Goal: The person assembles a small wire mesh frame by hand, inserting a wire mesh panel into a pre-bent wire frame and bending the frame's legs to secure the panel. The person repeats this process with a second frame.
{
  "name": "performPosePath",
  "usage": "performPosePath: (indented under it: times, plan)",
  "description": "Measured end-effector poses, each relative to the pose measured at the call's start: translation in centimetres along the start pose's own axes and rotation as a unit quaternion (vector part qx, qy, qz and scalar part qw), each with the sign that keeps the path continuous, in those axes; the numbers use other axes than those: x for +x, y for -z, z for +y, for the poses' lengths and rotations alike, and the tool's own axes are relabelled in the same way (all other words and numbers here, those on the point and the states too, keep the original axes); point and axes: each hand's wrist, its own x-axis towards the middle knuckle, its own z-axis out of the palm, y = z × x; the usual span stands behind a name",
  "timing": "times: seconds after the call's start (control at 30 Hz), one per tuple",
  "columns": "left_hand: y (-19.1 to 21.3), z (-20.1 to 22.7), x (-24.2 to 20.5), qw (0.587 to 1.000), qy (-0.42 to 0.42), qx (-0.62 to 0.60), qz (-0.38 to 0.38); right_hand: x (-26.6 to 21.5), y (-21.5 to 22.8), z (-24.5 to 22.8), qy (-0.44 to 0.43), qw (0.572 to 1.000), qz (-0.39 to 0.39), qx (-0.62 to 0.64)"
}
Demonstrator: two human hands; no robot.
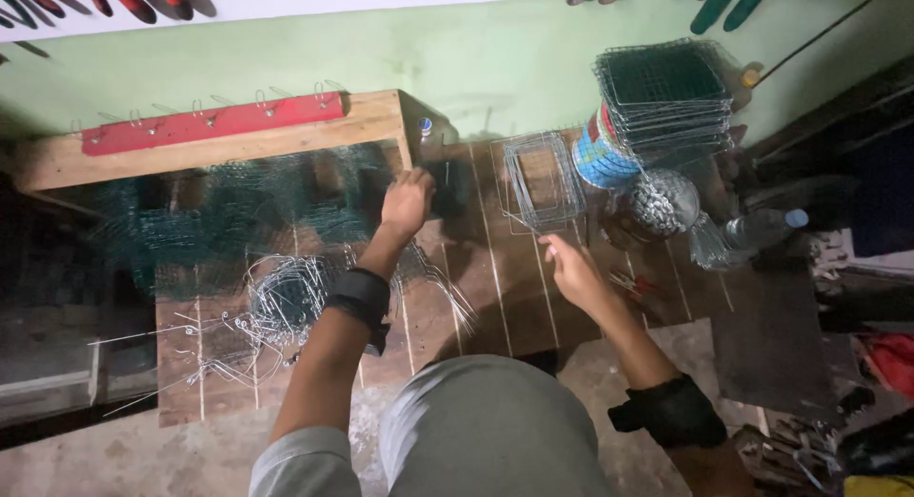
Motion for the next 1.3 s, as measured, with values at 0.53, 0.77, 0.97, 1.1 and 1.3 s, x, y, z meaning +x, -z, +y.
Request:
performPosePath:
  times: [0.53,0.77,0.97,1.1,1.3]
  plan:
    - [3.7,1.1,2.5,0.989,-0.051,-0.028,0.137,0.4,0.8,1.2,-0.031,0.996,0.034,0.075]
    - [8.7,3.9,2.6,0.959,-0.024,-0.174,0.223,-0.9,2.4,-0.6,0.004,0.994,0.067,0.084]
    - [10.0,5.4,-0.7,0.849,0.119,-0.474,0.200,-2.0,4.4,-4.4,-0.006,0.983,0.148,0.109]
    - [11.7,7.0,-4.5,0.738,0.150,-0.638,0.158,-2.4,4.0,-4.9,-0.040,0.954,0.197,0.223]
    - [16.9,10.3,-8.5,0.689,0.207,-0.683,0.128,-1.2,3.0,-7.0,0.008,0.941,0.169,0.293]
